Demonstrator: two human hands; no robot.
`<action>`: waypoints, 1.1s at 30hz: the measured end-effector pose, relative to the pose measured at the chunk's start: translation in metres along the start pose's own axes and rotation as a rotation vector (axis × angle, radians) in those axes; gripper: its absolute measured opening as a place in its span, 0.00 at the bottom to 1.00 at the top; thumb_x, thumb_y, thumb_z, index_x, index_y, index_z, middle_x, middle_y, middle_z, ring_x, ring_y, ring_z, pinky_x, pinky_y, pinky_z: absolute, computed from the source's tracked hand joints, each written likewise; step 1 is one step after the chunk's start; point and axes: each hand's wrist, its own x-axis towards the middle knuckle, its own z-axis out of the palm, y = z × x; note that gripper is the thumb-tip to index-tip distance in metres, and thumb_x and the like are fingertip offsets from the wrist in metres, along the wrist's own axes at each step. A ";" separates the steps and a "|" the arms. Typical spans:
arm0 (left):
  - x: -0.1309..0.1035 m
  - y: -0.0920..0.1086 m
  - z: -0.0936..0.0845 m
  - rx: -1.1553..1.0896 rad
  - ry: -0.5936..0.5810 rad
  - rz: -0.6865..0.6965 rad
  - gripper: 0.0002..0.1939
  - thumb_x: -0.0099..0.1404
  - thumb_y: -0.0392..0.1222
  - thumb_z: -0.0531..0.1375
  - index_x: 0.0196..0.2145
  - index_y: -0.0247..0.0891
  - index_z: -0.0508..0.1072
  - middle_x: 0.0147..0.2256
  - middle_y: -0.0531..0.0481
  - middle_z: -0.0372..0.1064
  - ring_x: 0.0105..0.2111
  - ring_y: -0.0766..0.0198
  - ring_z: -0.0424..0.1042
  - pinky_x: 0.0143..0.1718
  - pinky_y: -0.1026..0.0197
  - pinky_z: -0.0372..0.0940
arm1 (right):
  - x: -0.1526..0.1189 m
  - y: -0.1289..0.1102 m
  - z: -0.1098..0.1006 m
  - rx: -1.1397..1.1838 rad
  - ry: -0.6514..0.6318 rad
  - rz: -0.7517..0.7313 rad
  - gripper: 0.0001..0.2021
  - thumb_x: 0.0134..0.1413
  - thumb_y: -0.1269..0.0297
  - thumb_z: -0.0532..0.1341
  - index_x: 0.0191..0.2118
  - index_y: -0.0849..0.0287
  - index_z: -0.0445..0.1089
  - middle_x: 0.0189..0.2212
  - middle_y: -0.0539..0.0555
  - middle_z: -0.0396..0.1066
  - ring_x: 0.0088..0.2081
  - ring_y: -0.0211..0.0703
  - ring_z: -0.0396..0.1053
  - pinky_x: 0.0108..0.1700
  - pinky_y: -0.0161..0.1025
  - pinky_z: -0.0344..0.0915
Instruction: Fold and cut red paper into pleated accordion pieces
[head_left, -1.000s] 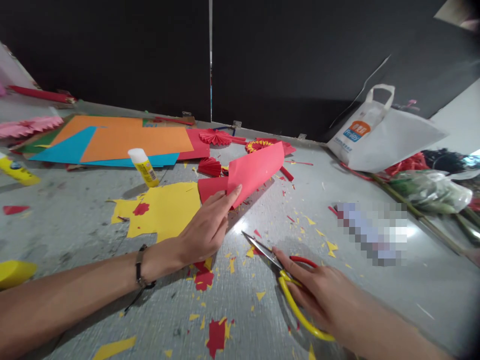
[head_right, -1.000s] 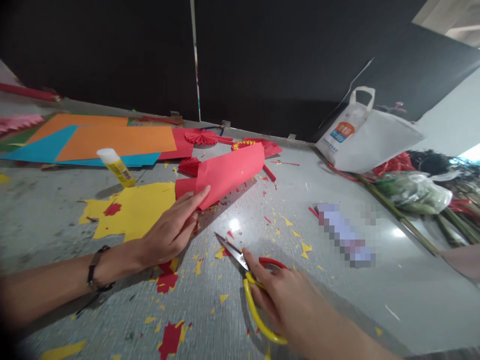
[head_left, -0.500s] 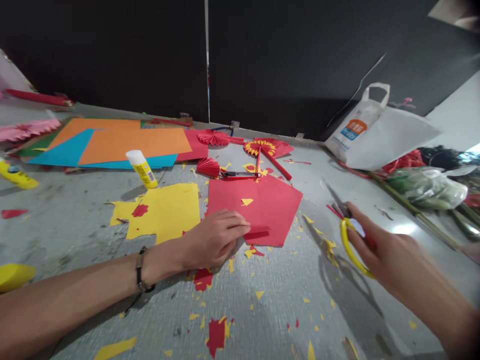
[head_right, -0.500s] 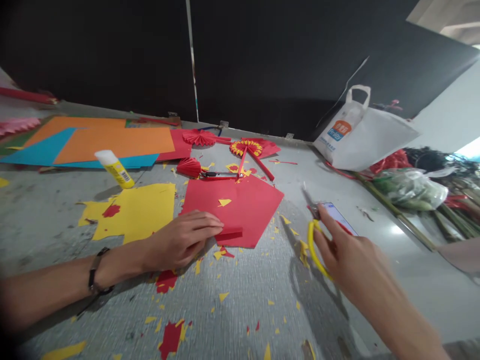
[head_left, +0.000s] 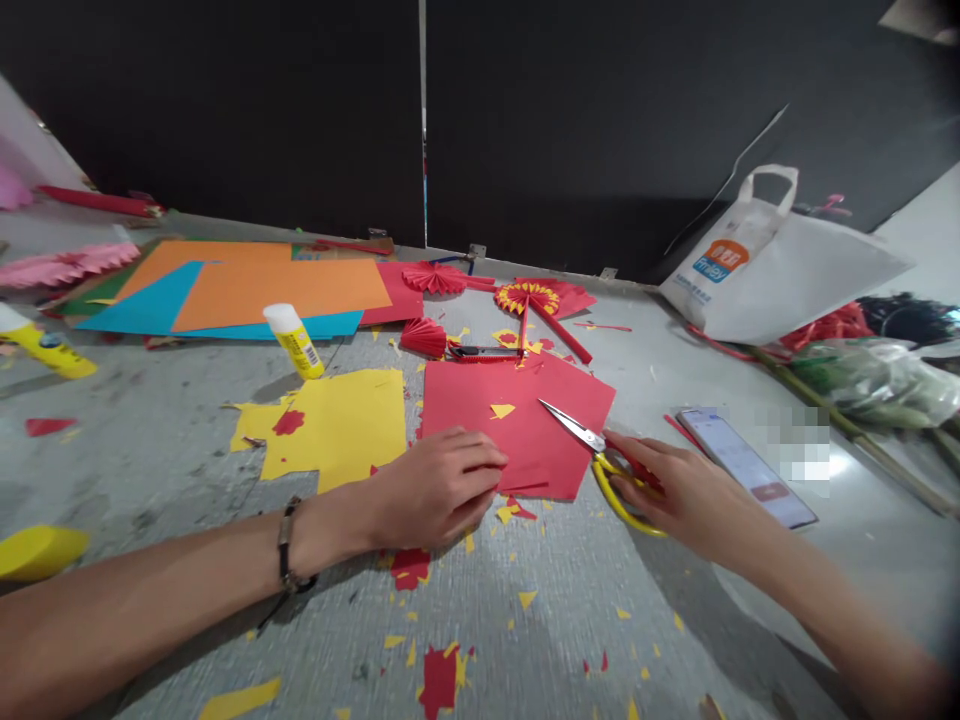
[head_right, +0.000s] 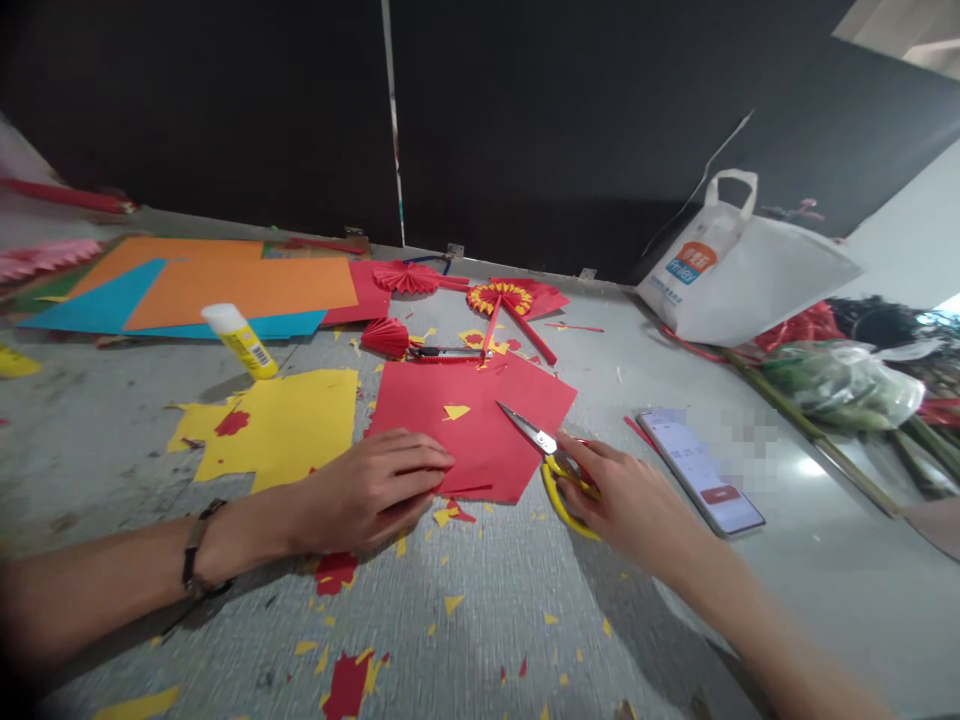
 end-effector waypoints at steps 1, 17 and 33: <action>0.000 0.000 0.000 0.002 -0.004 0.001 0.11 0.76 0.35 0.55 0.48 0.33 0.77 0.45 0.39 0.79 0.48 0.52 0.76 0.51 0.49 0.73 | -0.002 0.002 0.001 -0.011 0.004 0.007 0.24 0.72 0.56 0.51 0.66 0.55 0.67 0.49 0.61 0.78 0.38 0.50 0.79 0.34 0.42 0.68; 0.000 0.023 -0.005 -0.158 0.121 -0.100 0.12 0.78 0.33 0.54 0.54 0.35 0.74 0.52 0.40 0.77 0.49 0.58 0.79 0.50 0.60 0.75 | 0.016 -0.073 -0.009 0.175 0.273 -0.501 0.12 0.74 0.69 0.54 0.55 0.60 0.71 0.48 0.63 0.76 0.50 0.55 0.74 0.49 0.54 0.74; 0.002 0.022 -0.010 -0.400 0.061 -0.132 0.16 0.70 0.38 0.66 0.55 0.37 0.74 0.51 0.39 0.72 0.49 0.57 0.76 0.53 0.59 0.72 | 0.014 -0.056 0.009 0.333 0.582 -0.542 0.17 0.67 0.81 0.56 0.52 0.56 0.74 0.48 0.59 0.74 0.49 0.50 0.73 0.49 0.50 0.73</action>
